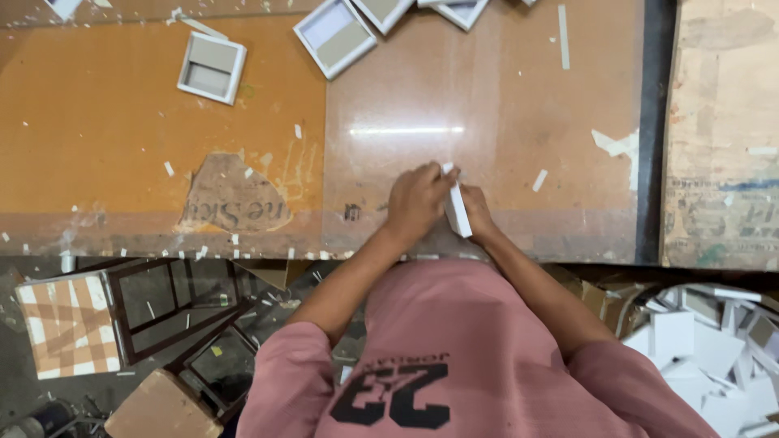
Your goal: The person assembles small white picture frames by hand. They pick up frame parts, align them, and press them together on a workbench, then place the completed frames aside.
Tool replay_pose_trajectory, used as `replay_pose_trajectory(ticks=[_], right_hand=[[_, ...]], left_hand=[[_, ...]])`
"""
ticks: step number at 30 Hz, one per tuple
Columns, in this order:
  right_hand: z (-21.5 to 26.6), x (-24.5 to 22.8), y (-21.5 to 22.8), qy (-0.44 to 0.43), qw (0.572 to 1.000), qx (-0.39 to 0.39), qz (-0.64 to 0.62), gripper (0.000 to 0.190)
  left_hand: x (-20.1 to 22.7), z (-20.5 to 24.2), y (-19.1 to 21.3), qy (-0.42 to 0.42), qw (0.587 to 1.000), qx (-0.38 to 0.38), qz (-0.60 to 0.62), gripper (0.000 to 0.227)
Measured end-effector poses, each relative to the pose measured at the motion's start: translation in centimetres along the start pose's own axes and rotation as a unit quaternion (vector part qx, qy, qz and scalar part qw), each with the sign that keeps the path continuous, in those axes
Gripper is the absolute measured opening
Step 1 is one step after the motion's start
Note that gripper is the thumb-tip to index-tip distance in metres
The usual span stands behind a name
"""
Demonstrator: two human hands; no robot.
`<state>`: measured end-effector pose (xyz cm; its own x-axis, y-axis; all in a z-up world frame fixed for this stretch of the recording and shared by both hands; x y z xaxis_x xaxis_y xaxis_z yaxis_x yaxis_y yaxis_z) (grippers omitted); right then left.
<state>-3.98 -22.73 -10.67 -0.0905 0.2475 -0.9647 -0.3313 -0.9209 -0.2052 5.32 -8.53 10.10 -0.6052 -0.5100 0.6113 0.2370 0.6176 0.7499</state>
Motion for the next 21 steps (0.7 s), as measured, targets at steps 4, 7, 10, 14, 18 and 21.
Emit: replay_pose_trajectory(ticks=[4,7,10,14,18,21], right_hand=[[-0.8,-2.5,0.7,0.135,0.991,0.003,0.010,0.037],[-1.7,-3.2,1.7,0.069,0.995,0.053,-0.039,0.041],[-2.8,-3.2,1.3,0.037,0.996,0.055,-0.053,0.056],[-2.1,-1.6,-0.1,0.047,0.998,0.024,-0.018,0.057],[-1.6,0.2,0.4,0.148,0.986,-0.053,0.046,0.062],[-1.1,2.6,0.3,0.052,0.990,-0.053,0.119,0.061]], left_hand=[[3.7,7.1,-0.7,-0.026,0.993,-0.108,0.047,0.012],[3.3,7.5,1.1,-0.054,0.988,-0.139,0.027,0.013],[2.9,6.3,2.8,-0.046,0.996,-0.075,0.018,0.027],[2.5,4.1,0.6,-0.060,0.996,-0.065,0.006,0.029],[1.8,-1.0,-1.3,-0.055,0.984,-0.062,-0.158,0.019],[-2.1,-5.9,-0.2,0.166,0.977,-0.051,-0.124,0.023]])
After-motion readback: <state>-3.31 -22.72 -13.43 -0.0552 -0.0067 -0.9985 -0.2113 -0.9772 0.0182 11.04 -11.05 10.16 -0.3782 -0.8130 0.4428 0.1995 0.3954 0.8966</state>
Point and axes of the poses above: each hand's wrist, its own z-axis away from the middle knuckle, its own y-axis out of the back of the hand, x = y × z, the point moved 2 cm from there along -z, towards the middle knuckle, and after that the axes turned 13 degrees about y, right-handed, at the moved point
